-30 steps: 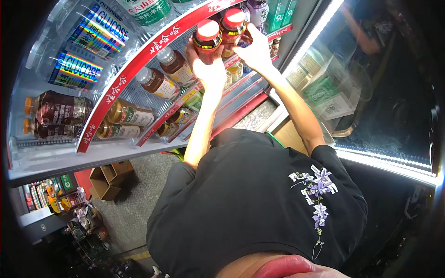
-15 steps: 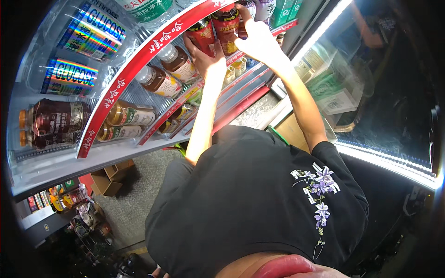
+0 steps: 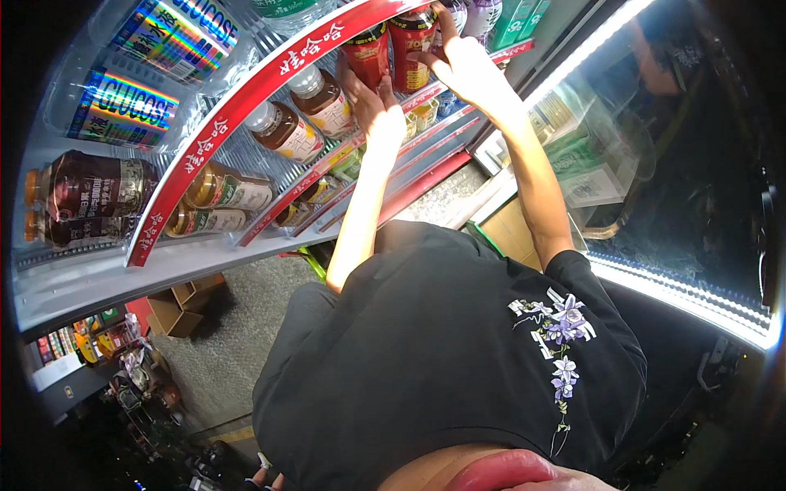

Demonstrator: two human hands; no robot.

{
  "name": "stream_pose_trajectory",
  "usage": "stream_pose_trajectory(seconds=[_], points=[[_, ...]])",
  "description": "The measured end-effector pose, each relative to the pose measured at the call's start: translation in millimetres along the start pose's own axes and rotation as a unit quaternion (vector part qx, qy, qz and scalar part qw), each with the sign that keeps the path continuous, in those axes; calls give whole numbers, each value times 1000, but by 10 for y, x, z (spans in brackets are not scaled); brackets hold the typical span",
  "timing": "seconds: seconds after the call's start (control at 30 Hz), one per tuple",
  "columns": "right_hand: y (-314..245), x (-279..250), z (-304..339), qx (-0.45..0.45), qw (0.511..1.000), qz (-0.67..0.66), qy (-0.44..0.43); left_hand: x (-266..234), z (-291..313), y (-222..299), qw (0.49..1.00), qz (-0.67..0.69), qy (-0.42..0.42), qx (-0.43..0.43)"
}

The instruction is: The recorder is taking various bottled and canned beverages from a box and stocking them onto the shelves of a supermarket refrigerator.

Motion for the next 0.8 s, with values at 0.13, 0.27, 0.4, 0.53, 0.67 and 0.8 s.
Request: stream_pose_trajectory(seconds=[0.13, 0.27, 0.4, 0.53, 0.67, 0.8], points=[[-267, -243, -401, 224, 955, -154, -119, -65, -6, -4, 998, -43, -6, 35], [-467, -581, -349, 131, 989, -75, 8, -124, -26, 135, 999, 45, 8, 13], [-593, -583, -476, 237, 969, 35, 58, -78, 1, 195, 993, 84, -38, -78], [-462, -431, -500, 262, 962, 73, 31, -96, -46, 200, 995, -50, 32, 85], [-345, -455, -449, 174, 982, -55, 50, -95, 13, 181, 1000, 11, -18, -3], [-493, -630, -568, 229, 963, -129, -54, -60, 25, 136, 999, -25, -26, 24]])
Point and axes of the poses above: each hand's wrist, its own z-axis away from the middle knuckle, its own x-axis out of the palm, y = z × x, the point moved 5 cm from there along -z, towards the middle knuckle, and after that the axes turned 6 degrees about x, right-handed, at the moved point
